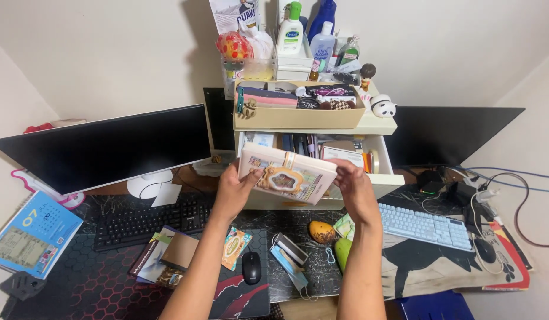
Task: Organizing miscellaneous items like coins, electronics, and supplies into drawers and containers at a desk.
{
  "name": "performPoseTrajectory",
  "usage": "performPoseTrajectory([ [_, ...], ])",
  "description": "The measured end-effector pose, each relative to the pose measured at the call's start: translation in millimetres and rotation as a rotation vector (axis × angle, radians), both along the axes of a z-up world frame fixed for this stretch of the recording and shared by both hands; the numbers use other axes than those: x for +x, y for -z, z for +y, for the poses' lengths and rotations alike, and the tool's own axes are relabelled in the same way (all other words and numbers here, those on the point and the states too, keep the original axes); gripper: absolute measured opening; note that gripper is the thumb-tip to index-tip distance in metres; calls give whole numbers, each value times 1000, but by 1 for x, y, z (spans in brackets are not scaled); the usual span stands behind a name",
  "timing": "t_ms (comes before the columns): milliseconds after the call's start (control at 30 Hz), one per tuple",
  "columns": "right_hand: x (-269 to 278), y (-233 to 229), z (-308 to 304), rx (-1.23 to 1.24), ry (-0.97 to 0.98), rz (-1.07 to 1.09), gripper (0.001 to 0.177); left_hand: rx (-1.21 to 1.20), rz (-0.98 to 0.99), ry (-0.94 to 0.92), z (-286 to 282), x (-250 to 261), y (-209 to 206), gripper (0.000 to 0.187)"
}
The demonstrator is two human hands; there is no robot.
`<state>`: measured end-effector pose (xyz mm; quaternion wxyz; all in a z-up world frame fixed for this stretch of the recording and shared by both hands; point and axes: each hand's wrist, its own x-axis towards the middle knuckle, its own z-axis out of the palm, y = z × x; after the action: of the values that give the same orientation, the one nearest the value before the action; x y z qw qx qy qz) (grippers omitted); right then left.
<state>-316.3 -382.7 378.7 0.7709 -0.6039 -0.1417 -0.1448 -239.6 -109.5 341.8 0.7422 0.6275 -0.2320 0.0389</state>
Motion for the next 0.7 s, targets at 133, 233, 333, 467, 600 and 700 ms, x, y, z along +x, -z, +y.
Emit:
performPoseTrajectory([
  [133, 13, -16, -6, -409, 91, 12, 52, -8, -16, 14, -33, 29, 2, 45],
  [233, 16, -25, -7, -268, 209, 37, 41, 121, -71, -18, -49, 43, -6, 50],
  [333, 11, -34, -19, -382, 326, -6, 37, 599, 73, -112, -58, 52, -12, 57],
  [467, 6, -40, -36, -301, 446, -28, 37, 938, 54, -120, -75, 79, 4, 60],
  [600, 2, -41, -44, -261, 525, -83, 35, 1310, 106, 19, -91, 75, -30, 52],
  [700, 4, -34, -51, -250, 597, -77, 37, 1185, -2, -32, -105, 86, -8, 38],
])
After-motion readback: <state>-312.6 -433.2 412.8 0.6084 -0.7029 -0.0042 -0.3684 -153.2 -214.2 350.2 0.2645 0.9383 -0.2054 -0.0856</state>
